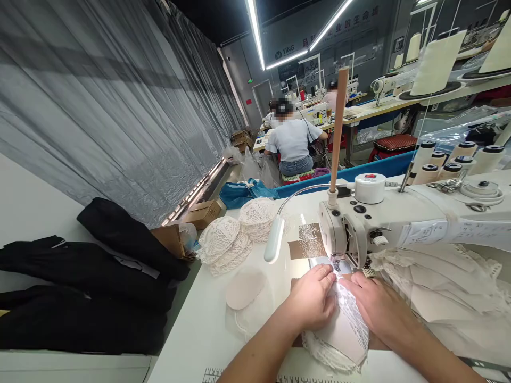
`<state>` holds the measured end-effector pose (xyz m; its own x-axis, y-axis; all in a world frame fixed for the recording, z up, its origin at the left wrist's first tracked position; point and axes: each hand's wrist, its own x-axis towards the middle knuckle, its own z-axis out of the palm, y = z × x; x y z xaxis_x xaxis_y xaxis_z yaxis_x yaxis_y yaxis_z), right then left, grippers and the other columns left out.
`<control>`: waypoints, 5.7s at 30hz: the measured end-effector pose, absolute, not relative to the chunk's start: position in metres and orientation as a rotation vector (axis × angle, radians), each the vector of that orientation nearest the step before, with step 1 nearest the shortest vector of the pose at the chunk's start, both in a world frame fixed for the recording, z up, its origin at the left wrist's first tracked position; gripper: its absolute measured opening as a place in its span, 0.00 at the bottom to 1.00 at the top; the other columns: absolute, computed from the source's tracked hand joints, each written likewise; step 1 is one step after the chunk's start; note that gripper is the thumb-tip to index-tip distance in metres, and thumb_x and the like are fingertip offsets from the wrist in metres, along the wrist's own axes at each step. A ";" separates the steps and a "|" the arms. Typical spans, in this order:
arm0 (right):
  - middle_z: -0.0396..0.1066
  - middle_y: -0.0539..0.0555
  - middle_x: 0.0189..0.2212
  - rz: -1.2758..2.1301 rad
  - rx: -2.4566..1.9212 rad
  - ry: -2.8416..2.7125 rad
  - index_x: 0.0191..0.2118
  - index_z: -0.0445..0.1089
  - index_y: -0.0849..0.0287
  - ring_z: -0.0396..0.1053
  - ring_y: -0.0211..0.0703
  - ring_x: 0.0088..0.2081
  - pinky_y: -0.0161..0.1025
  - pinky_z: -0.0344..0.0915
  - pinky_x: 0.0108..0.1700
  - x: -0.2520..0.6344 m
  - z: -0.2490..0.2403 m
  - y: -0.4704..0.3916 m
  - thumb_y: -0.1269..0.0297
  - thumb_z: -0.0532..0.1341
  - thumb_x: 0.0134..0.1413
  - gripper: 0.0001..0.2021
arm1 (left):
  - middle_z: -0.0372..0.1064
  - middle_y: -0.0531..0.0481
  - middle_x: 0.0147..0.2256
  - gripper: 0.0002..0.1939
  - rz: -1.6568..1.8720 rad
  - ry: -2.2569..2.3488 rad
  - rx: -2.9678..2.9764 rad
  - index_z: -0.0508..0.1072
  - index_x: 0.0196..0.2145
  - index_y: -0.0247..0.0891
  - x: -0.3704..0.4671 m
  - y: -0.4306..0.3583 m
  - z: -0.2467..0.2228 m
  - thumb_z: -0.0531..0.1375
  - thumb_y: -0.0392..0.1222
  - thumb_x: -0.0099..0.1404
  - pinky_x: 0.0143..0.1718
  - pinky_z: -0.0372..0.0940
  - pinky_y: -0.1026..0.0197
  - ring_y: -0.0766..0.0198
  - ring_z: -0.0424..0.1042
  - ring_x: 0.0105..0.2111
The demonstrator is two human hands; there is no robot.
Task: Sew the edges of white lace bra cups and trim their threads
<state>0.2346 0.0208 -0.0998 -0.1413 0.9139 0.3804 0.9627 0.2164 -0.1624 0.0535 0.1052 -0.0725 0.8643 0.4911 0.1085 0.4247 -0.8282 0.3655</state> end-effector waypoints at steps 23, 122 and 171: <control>0.77 0.56 0.41 0.072 -1.704 -1.997 0.43 0.73 0.53 0.76 0.47 0.38 0.42 0.71 0.35 0.251 -0.123 0.011 0.72 0.46 0.63 0.19 | 0.69 0.46 0.32 0.05 0.313 0.674 2.793 0.71 0.29 0.37 0.047 0.102 -0.065 0.57 0.37 0.63 0.36 0.65 0.57 0.58 0.68 0.33; 0.77 0.53 0.34 -0.290 -1.752 -2.141 0.51 0.74 0.54 0.63 0.38 0.16 0.37 0.56 0.19 0.241 -0.107 0.028 0.82 0.50 0.49 0.28 | 0.73 0.42 0.50 0.16 0.279 0.443 2.934 0.71 0.54 0.36 0.054 0.146 -0.075 0.51 0.38 0.72 0.45 0.64 0.54 0.57 0.68 0.42; 0.73 0.56 0.33 -0.052 -1.725 -2.230 0.48 0.72 0.56 0.71 0.44 0.25 0.40 0.63 0.25 0.242 -0.114 0.020 0.79 0.44 0.56 0.23 | 0.68 0.48 0.56 0.18 0.231 0.482 2.928 0.68 0.53 0.35 0.046 0.114 -0.071 0.53 0.38 0.66 0.40 0.63 0.55 0.56 0.66 0.41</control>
<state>0.2418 0.0201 -0.1144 -0.2191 0.9370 0.2721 0.9487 0.2697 -0.1650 0.0457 0.1141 -0.0706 0.9360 0.3289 0.1251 0.3034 -0.9344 0.1864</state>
